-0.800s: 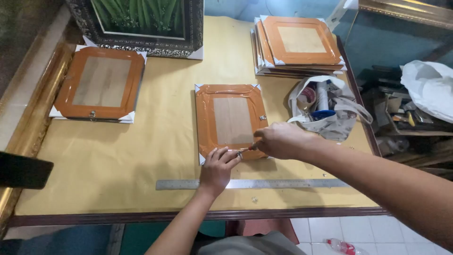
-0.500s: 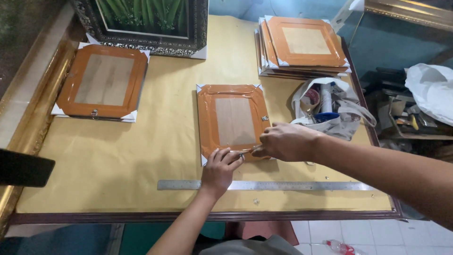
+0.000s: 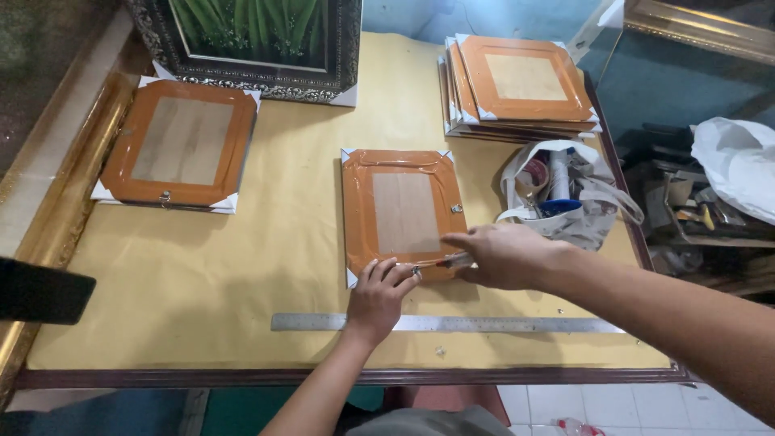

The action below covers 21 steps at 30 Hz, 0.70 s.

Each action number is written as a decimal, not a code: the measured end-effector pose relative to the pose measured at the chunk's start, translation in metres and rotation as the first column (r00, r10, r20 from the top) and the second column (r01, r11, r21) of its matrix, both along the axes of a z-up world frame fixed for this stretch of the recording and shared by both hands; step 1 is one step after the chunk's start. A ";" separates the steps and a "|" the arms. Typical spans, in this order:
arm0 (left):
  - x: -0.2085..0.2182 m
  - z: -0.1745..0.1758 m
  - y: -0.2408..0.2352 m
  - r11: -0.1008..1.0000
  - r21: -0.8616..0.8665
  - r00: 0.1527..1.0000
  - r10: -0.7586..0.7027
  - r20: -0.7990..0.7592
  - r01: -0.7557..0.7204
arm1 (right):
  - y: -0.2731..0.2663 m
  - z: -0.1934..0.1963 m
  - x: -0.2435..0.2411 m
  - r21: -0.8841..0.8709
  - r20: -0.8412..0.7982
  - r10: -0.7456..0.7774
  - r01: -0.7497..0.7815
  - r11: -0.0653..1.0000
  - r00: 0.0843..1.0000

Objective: Attaching metal hardware to the back of wooden picture frames using a manual screwdriver.

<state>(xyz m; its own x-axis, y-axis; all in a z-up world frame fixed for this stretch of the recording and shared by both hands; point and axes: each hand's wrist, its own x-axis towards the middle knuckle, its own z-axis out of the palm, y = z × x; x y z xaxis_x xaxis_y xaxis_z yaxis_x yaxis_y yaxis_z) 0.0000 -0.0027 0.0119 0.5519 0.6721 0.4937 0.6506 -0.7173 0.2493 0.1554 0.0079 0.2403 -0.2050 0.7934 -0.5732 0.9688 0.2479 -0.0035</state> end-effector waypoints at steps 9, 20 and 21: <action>0.003 -0.008 0.003 1.000 -0.014 1.000 -0.012 0.022 0.012 | 0.016 -0.030 0.011 0.178 -0.250 0.446 -0.412 0.894 0.859; 0.002 -0.008 0.001 1.000 -0.002 0.999 -0.008 0.050 0.008 | 0.015 -0.011 -0.011 -0.045 -0.015 -0.115 0.114 0.992 0.993; 0.001 -0.010 0.002 1.000 0.012 0.999 -0.012 0.049 0.012 | 0.012 -0.002 -0.015 0.010 0.013 0.067 -0.067 0.998 0.998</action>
